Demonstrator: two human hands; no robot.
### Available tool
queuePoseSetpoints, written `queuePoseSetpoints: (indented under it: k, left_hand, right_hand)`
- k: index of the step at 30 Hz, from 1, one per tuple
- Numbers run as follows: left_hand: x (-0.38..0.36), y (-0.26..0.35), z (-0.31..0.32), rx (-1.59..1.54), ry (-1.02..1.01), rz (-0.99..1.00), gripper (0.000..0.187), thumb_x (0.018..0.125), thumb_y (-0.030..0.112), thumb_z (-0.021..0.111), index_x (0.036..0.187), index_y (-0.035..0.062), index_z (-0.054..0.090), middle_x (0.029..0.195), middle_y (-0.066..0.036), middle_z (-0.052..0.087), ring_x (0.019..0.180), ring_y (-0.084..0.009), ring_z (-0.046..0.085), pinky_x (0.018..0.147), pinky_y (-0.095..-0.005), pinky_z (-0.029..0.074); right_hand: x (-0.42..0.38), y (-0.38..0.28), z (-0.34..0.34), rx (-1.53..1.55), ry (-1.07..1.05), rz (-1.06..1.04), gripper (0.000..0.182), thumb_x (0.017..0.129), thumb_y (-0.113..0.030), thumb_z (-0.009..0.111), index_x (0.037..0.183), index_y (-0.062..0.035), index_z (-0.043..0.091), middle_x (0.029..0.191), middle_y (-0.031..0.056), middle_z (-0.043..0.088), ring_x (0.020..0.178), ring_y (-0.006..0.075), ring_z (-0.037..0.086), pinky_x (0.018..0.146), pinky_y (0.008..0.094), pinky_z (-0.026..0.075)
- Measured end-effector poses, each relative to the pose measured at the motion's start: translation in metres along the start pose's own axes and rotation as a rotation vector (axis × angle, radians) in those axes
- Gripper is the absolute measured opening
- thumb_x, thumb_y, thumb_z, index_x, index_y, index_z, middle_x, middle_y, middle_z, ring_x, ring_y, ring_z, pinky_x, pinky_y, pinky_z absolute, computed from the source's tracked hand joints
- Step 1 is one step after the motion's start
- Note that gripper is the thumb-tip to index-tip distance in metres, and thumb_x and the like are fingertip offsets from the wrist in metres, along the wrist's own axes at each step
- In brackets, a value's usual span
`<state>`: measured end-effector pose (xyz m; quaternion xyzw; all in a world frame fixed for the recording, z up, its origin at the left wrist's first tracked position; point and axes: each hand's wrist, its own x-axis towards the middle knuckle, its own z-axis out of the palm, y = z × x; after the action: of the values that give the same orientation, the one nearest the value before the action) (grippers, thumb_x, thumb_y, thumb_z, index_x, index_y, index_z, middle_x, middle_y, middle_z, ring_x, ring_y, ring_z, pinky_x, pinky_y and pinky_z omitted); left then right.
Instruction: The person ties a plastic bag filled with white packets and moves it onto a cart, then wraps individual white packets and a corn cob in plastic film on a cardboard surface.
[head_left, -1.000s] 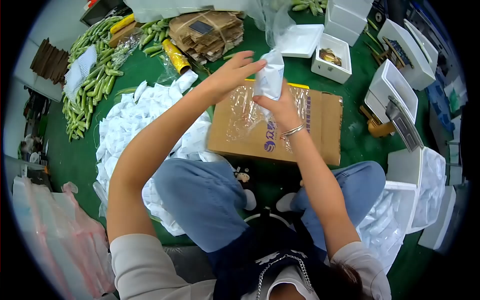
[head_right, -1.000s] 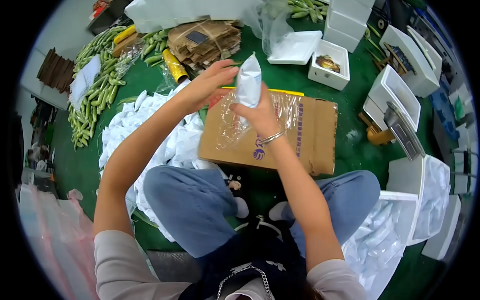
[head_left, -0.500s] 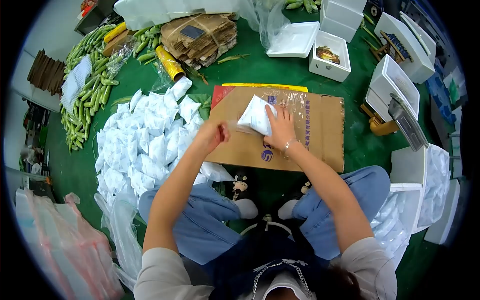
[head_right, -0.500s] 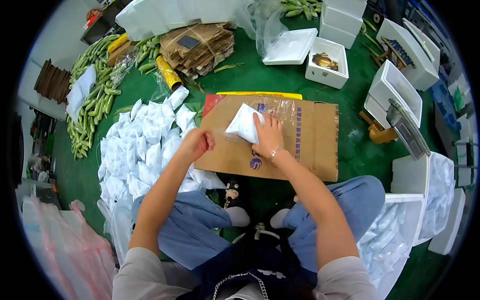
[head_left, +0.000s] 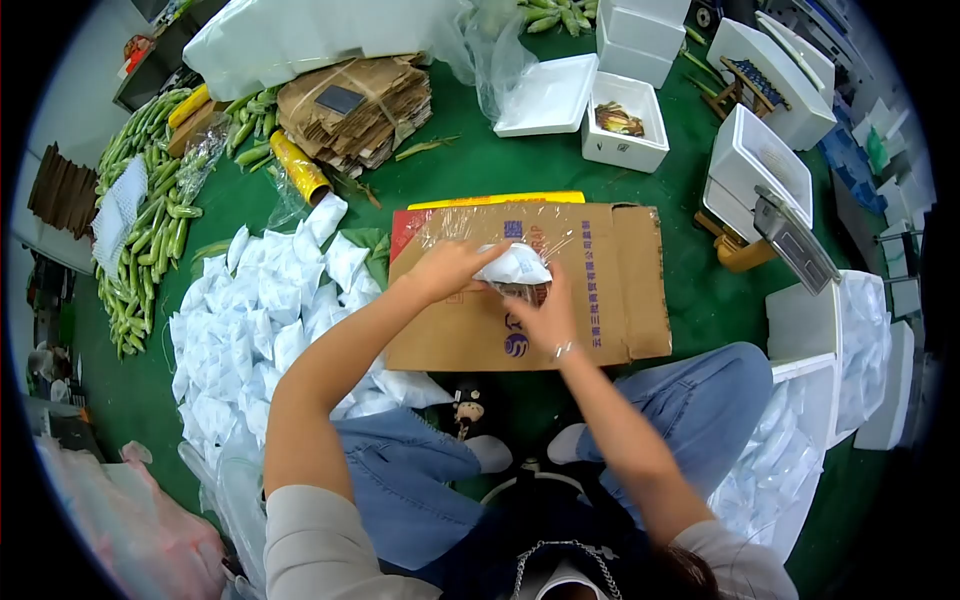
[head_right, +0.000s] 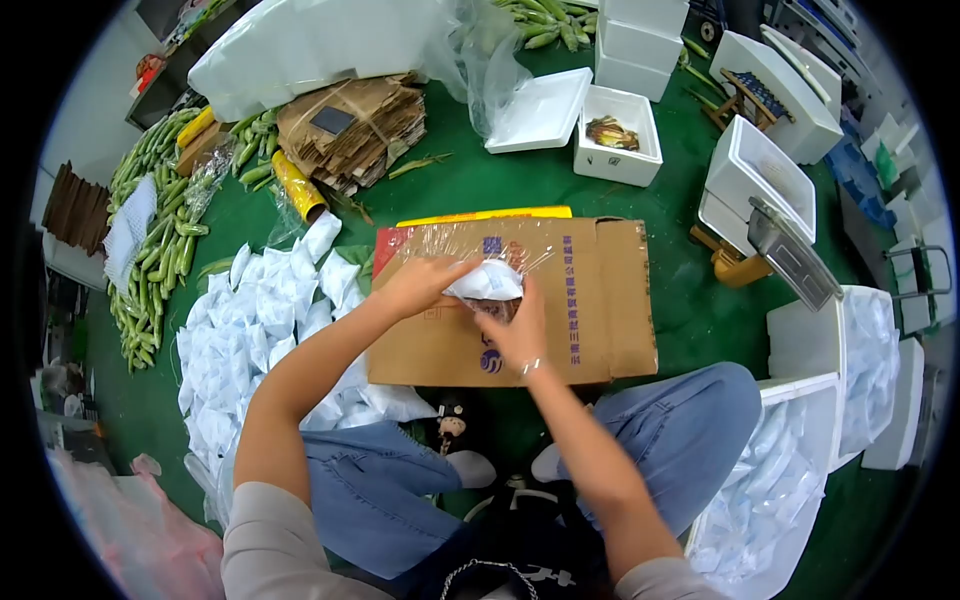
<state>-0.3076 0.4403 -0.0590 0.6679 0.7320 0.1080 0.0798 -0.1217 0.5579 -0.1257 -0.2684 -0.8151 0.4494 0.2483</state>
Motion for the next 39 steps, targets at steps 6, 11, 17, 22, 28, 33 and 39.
queuePoseSetpoints:
  k: [6,11,17,22,28,33,39]
  left_hand:
    - [-0.005,-0.009,-0.015,0.055,0.057,0.039,0.069,0.076,0.036,0.071,0.136,0.0175,0.042,0.072,-0.018,0.063,0.067,-0.0373,0.062,0.065,-0.0455,0.050]
    - [-0.018,0.059,-0.053,0.074,-0.027,-0.070,0.058,0.078,0.040,0.070,0.126,0.0143,0.052,0.079,-0.018,0.066,0.071,-0.0375,0.063,0.066,-0.0454,0.050]
    - [-0.032,0.063,-0.026,-0.587,-0.078,-0.209,0.039,0.085,0.043,0.063,0.099,0.0063,0.068,0.072,-0.016,0.065,0.063,-0.0286,0.063,0.063,-0.0400,0.050]
    - [-0.045,0.061,0.038,-1.226,-0.375,-0.513,0.035,0.090,0.033,0.055,0.098,0.0012,0.069,0.085,-0.020,0.067,0.078,-0.0258,0.063,0.069,-0.0352,0.048]
    - [-0.017,0.068,0.008,-0.053,-0.306,-0.208,0.048,0.086,0.046,0.055,0.110,0.0059,0.064,0.101,-0.022,0.063,0.096,-0.0324,0.060,0.083,-0.0399,0.045]
    - [-0.015,0.110,-0.028,-0.116,-0.216,-0.333,0.072,0.074,0.057,0.065,0.123,0.0055,0.053,0.103,-0.021,0.060,0.101,-0.0322,0.059,0.087,-0.0426,0.044]
    - [-0.001,0.070,0.011,-0.028,-0.004,-0.349,0.069,0.074,0.062,0.064,0.098,-0.0027,0.065,0.063,-0.019,0.062,0.060,-0.0340,0.063,0.057,-0.0411,0.051]
  right_hand:
    - [-0.022,0.017,-0.073,-0.063,0.182,0.068,0.030,0.079,-0.020,0.070,0.099,0.0028,0.065,0.078,0.0124,0.066,0.071,0.0224,0.064,0.063,0.0337,0.050]
    - [0.083,-0.065,-0.113,0.207,0.005,0.247,0.016,0.076,-0.011,0.064,0.083,0.0028,0.069,0.063,0.0136,0.065,0.056,0.0201,0.064,0.052,0.0321,0.049]
    - [-0.008,-0.111,-0.095,-0.370,-0.478,-0.347,0.043,0.071,-0.010,0.064,0.111,0.0029,0.059,0.110,0.0216,0.060,0.104,0.0349,0.059,0.088,0.0363,0.048]
    - [-0.069,-0.084,-0.108,-0.655,-0.610,-0.684,0.078,0.065,-0.016,0.069,0.131,0.0100,0.035,0.133,0.0241,0.039,0.128,0.0422,0.034,0.110,0.0437,0.027]
    - [-0.015,-0.067,-0.091,-0.423,-1.097,-0.221,0.065,0.056,-0.029,0.074,0.111,0.0026,0.059,0.100,0.0222,0.064,0.097,0.0348,0.061,0.085,0.0394,0.050]
    - [0.072,-0.011,-0.054,0.093,-1.275,0.210,0.050,0.069,-0.032,0.068,0.108,-0.0011,0.062,0.100,0.0120,0.067,0.080,0.0238,0.065,0.075,0.0358,0.052]
    - [0.109,-0.015,-0.018,0.388,-1.306,0.640,0.038,0.090,-0.031,0.056,0.116,-0.0029,0.061,0.111,0.0076,0.063,0.097,0.0123,0.060,0.081,0.0261,0.049]
